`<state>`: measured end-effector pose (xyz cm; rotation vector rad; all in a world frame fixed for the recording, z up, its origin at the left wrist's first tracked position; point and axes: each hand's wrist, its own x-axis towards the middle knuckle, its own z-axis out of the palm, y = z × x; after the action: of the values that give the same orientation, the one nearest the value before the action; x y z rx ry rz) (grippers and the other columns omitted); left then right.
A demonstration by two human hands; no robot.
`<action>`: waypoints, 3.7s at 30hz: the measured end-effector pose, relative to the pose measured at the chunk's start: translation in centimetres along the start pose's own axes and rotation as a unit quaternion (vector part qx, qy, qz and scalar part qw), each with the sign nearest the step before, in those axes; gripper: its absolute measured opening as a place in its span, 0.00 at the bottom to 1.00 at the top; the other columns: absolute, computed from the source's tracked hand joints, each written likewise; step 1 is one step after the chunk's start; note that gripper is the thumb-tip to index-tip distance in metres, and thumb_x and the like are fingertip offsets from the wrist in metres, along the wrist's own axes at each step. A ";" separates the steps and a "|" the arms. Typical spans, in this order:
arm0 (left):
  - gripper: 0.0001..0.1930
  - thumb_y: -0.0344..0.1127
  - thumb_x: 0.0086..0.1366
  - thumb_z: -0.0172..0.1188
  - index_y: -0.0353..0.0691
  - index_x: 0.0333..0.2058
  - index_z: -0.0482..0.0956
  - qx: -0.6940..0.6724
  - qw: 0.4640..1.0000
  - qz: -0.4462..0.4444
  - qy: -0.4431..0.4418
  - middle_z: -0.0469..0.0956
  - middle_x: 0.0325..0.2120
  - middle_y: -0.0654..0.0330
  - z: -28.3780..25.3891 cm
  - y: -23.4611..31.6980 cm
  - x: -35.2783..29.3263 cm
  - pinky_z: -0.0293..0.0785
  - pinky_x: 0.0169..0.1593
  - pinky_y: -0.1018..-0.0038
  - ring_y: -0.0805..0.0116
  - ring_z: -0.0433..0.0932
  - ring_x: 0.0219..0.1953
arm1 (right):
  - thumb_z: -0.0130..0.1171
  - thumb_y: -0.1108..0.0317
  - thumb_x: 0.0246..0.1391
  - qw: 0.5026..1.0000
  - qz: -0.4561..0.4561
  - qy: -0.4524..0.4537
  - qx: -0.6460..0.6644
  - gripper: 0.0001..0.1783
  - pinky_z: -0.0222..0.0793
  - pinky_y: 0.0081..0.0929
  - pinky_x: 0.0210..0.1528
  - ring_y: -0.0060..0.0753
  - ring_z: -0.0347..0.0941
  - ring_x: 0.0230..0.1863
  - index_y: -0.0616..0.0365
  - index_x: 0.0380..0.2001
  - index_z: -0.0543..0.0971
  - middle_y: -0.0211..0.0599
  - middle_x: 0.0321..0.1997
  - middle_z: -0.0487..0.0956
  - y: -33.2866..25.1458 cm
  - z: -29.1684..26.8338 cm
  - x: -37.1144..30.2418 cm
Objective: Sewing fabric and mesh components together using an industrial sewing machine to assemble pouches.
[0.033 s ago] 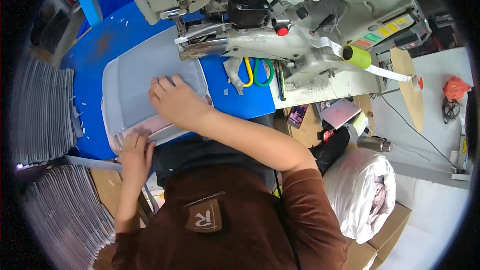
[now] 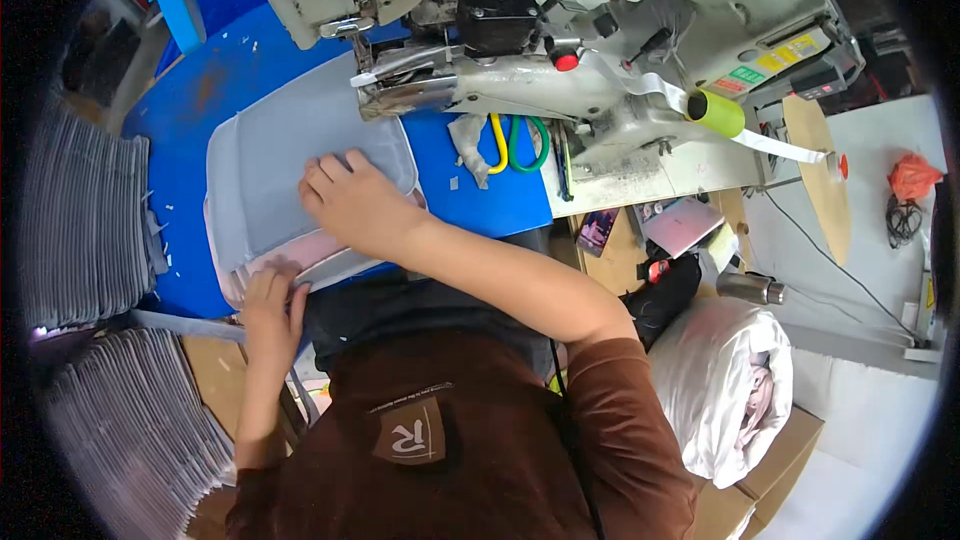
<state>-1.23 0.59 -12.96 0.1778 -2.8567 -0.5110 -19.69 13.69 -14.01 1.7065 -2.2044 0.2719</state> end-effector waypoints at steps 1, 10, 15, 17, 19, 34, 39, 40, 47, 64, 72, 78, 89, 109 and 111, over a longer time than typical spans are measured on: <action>0.09 0.28 0.57 0.63 0.34 0.36 0.76 -0.038 0.998 -0.044 0.005 0.75 0.36 0.49 0.3 -0.6 -0.3 0.69 0.46 0.62 0.47 0.73 0.40 | 0.51 0.65 0.52 0.999 -0.022 -0.009 0.023 0.22 0.64 0.37 0.52 0.42 0.70 0.52 0.61 0.50 0.76 0.45 0.51 0.75 0.3 -0.2 -0.1; 0.10 0.22 0.48 0.67 0.32 0.30 0.77 0.149 0.967 0.128 0.164 0.74 0.28 0.53 -16.7 0.6 1.4 0.69 0.40 0.66 0.57 0.72 0.34 | 0.53 0.67 0.53 0.959 -0.026 0.095 0.266 0.11 0.75 0.40 0.35 0.44 0.79 0.32 0.60 0.38 0.71 0.46 0.34 0.75 -2.1 -11.1 2.9; 0.09 0.27 0.53 0.65 0.30 0.32 0.77 0.192 0.959 0.170 0.124 0.73 0.50 0.45 -22.6 2.3 5.1 0.71 0.46 0.69 0.58 0.74 0.42 | 0.54 0.70 0.52 0.893 -0.029 0.114 0.434 0.11 0.75 0.40 0.31 0.50 0.79 0.32 0.63 0.37 0.70 0.48 0.30 0.76 -2.6 -16.0 2.2; 0.08 0.31 0.56 0.63 0.32 0.30 0.75 0.132 0.971 0.192 0.053 0.73 0.50 0.46 -22.0 3.9 7.9 0.70 0.47 0.70 0.58 0.75 0.44 | 0.55 0.71 0.52 0.880 -0.002 0.124 0.459 0.10 0.75 0.41 0.31 0.49 0.78 0.31 0.62 0.36 0.70 0.48 0.31 0.75 -2.6 -15.1 1.5; 0.09 0.33 0.55 0.63 0.34 0.29 0.74 0.048 0.983 0.175 -0.024 0.75 0.45 0.49 -20.3 3.8 9.2 0.70 0.47 0.68 0.57 0.74 0.44 | 0.55 0.73 0.52 0.864 0.024 0.133 0.484 0.09 0.74 0.42 0.31 0.49 0.77 0.30 0.62 0.36 0.69 0.47 0.32 0.74 -2.6 -13.8 0.6; 0.11 0.36 0.52 0.66 0.35 0.25 0.75 -0.076 0.973 0.212 -0.043 0.72 0.30 0.56 -14.7 3.9 12.6 0.67 0.37 0.69 0.60 0.72 0.33 | 0.60 0.67 0.56 0.906 0.149 0.088 0.387 0.08 0.71 0.41 0.28 0.49 0.75 0.29 0.57 0.34 0.73 0.41 0.34 0.75 0.0 -12.1 -1.7; 0.09 0.37 0.54 0.65 0.38 0.26 0.77 -0.049 0.969 0.236 -0.047 0.75 0.30 0.56 -16.0 4.2 12.1 0.66 0.43 0.66 0.56 0.73 0.34 | 0.60 0.67 0.55 0.905 0.115 0.089 0.401 0.08 0.71 0.41 0.29 0.49 0.74 0.28 0.58 0.35 0.74 0.41 0.32 0.76 0.1 -11.5 -2.1; 0.08 0.37 0.55 0.64 0.39 0.26 0.77 -0.043 0.966 0.253 -0.040 0.76 0.30 0.57 -16.1 4.4 12.3 0.67 0.43 0.65 0.56 0.74 0.35 | 0.60 0.68 0.56 0.902 0.102 0.091 0.409 0.08 0.70 0.39 0.28 0.48 0.74 0.27 0.58 0.35 0.75 0.41 0.32 0.76 0.4 -11.7 -2.1; 0.06 0.30 0.56 0.64 0.38 0.28 0.75 -0.132 0.944 0.298 -0.045 0.76 0.33 0.60 -14.8 4.1 12.6 0.69 0.43 0.65 0.59 0.75 0.38 | 0.60 0.79 0.55 0.800 0.185 0.022 0.570 0.04 0.61 0.19 0.24 0.17 0.67 0.22 0.62 0.34 0.76 0.35 0.24 0.75 1.3 -13.1 -3.5; 0.06 0.30 0.53 0.65 0.40 0.26 0.75 -0.130 0.947 0.293 -0.008 0.77 0.32 0.62 -14.2 4.4 12.3 0.67 0.42 0.66 0.61 0.75 0.36 | 0.64 0.77 0.51 0.844 0.124 0.014 0.521 0.08 0.61 0.22 0.22 0.25 0.68 0.19 0.60 0.33 0.75 0.34 0.22 0.72 1.7 -14.5 -3.1; 0.06 0.31 0.54 0.65 0.41 0.27 0.75 -0.125 0.945 0.301 -0.013 0.76 0.33 0.62 -14.3 4.4 12.4 0.68 0.42 0.66 0.61 0.75 0.36 | 0.63 0.77 0.53 0.853 0.146 -0.004 0.501 0.07 0.65 0.21 0.23 0.26 0.71 0.20 0.61 0.31 0.74 0.36 0.23 0.74 1.6 -15.3 -3.0; 0.09 0.35 0.52 0.67 0.41 0.27 0.76 -0.034 0.959 0.280 -0.030 0.75 0.43 0.58 -16.3 4.5 13.1 0.66 0.47 0.63 0.58 0.73 0.43 | 0.64 0.78 0.52 0.851 0.150 0.015 0.504 0.07 0.61 0.21 0.21 0.25 0.67 0.18 0.61 0.30 0.74 0.35 0.21 0.73 1.6 -14.7 -3.6; 0.06 0.29 0.60 0.62 0.35 0.27 0.75 -0.191 0.944 0.265 -0.052 0.76 0.31 0.61 -17.2 0.9 14.2 0.70 0.29 0.74 0.67 0.77 0.33 | 0.65 0.79 0.50 0.827 0.168 0.003 0.537 0.08 0.57 0.20 0.20 0.22 0.65 0.18 0.61 0.29 0.74 0.35 0.20 0.72 1.3 -15.1 -4.8; 0.05 0.30 0.59 0.65 0.36 0.28 0.77 -0.210 0.946 0.241 -0.055 0.77 0.31 0.58 -17.5 1.2 13.9 0.72 0.38 0.70 0.62 0.77 0.35 | 0.65 0.78 0.49 0.821 0.180 -0.004 0.542 0.08 0.57 0.19 0.19 0.20 0.65 0.16 0.59 0.29 0.75 0.31 0.18 0.71 1.3 -15.3 -4.9; 0.07 0.32 0.57 0.67 0.38 0.30 0.78 -0.177 0.956 0.228 -0.040 0.74 0.32 0.58 -17.4 1.8 13.6 0.70 0.41 0.68 0.60 0.74 0.36 | 0.65 0.79 0.49 0.824 0.169 0.000 0.540 0.08 0.57 0.19 0.19 0.20 0.64 0.16 0.59 0.29 0.75 0.31 0.18 0.71 1.4 -15.2 -4.5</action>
<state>-10.15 -5.59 6.38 -0.5614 -2.6859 -0.9198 -17.76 23.46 -1.63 1.6471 -2.4948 1.9070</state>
